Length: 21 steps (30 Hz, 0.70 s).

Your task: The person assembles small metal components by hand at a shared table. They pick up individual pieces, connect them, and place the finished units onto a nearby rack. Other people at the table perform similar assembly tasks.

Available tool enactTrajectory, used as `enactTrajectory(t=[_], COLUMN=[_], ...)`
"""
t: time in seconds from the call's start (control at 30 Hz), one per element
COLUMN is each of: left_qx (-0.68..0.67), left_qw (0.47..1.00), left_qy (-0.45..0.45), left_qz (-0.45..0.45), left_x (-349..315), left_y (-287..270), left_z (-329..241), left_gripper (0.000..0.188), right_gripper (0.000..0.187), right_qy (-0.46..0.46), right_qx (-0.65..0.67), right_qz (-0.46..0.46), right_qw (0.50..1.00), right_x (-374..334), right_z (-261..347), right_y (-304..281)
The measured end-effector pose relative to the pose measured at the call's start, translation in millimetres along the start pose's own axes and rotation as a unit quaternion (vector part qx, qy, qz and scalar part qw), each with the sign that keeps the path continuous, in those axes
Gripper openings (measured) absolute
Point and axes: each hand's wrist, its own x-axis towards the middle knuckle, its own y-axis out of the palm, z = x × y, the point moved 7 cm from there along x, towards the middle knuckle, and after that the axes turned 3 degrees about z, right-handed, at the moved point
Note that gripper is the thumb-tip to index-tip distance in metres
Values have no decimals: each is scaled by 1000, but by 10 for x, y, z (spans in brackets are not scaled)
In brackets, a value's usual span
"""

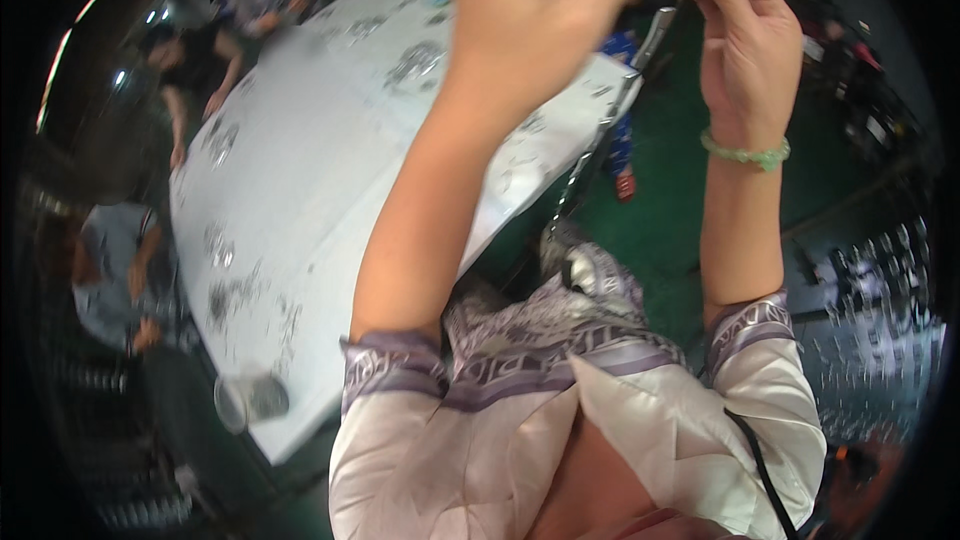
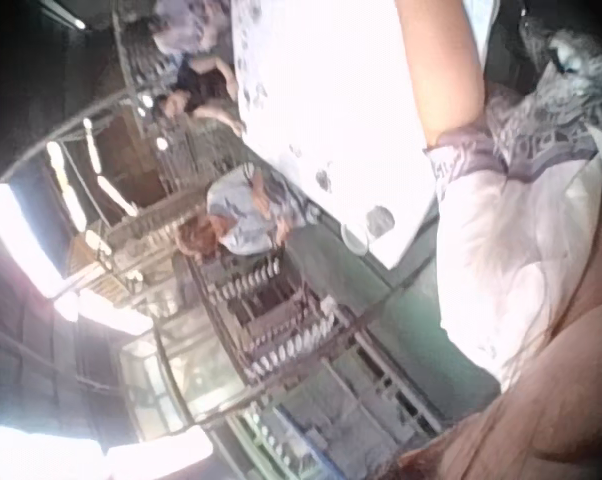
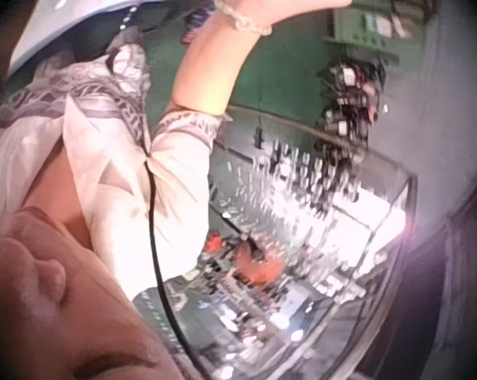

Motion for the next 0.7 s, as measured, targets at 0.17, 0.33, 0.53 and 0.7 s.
enactTrajectory(t=[0.17,0.33,0.53,0.7], left_qx=[191,116,101,95], left_qw=[978,967,962,961], left_qy=[-89,-228,-237,-233], left_qz=[-7,11,93,116], left_x=[-517,-1304,-1315,-1299], left_y=[-145,-68,233,436], left_z=[393,1050,1288,1341], left_gripper=[15,13,12,11], right_gripper=[21,19,21,23], right_qy=[-59,-118,-146,-148], right_qx=[-72,-140,-246,-350], right_qz=[-31,-40,-114,-181], right_qw=[995,982,952,907], right_x=[314,340,269,-9], right_z=[680,1357,2042,2569], right_y=[-328,-722,-1383,-1966])
